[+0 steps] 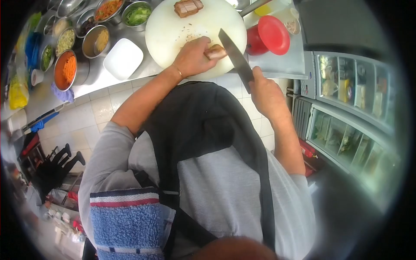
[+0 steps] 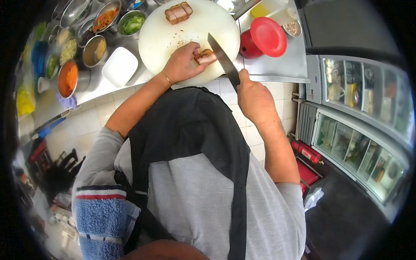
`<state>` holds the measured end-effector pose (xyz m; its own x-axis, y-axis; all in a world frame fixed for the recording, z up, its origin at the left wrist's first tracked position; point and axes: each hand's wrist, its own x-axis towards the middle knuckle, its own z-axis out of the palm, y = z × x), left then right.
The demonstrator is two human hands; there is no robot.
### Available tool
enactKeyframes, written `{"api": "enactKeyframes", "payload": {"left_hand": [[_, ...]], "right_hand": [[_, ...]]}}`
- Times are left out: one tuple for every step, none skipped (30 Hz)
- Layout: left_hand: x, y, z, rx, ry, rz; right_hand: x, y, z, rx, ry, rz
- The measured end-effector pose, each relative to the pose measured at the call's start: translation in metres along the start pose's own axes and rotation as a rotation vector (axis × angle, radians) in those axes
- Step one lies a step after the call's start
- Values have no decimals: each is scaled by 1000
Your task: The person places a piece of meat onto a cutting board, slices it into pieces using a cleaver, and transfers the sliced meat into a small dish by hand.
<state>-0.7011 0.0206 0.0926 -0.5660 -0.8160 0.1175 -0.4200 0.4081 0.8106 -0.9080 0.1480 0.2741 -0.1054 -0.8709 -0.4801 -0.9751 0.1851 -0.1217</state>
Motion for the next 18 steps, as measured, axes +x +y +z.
{"api": "enactKeyframes", "payload": {"left_hand": [[4,-1,-4,0,7,-1],[8,1,-9,58,4,-30],[10,0,-12,117,0,-61],[13,-4,-12,117,4,-65],[15,-10,-12,174,175,-43],[17,-15,-12,232,348,-19],[19,-20,-12,249,356,-17],[19,-18,-14,252,359,-15],[18,-14,-16,237,257,-69],[17,-9,-18,222,154,-122],[15,5,-23,224,152,-119],[15,22,-32,130,16,-263],[15,32,-37,35,-122,-407],[13,29,-38,38,-128,-406],[11,23,-40,153,-95,-107],[10,18,-40,263,-60,194],[12,14,-36,265,-65,196],[14,8,-31,372,-117,237]], "right_hand": [[1,2,-1,21,37,10],[2,5,-1,17,37,6],[2,7,0,38,42,31],[3,11,2,59,47,56],[2,14,6,58,46,53],[2,19,11,62,53,52],[3,24,16,65,64,51],[6,30,24,66,68,48],[10,36,33,52,25,65],[11,39,37,39,-19,84],[10,38,37,43,-17,85],[10,35,35,53,-21,102],[10,34,34,63,-27,119],[9,34,35,69,-28,123],[8,35,35,76,-16,106],[9,36,35,84,-4,89],[8,37,36,88,-4,92],[8,38,36,111,-4,87]]}}
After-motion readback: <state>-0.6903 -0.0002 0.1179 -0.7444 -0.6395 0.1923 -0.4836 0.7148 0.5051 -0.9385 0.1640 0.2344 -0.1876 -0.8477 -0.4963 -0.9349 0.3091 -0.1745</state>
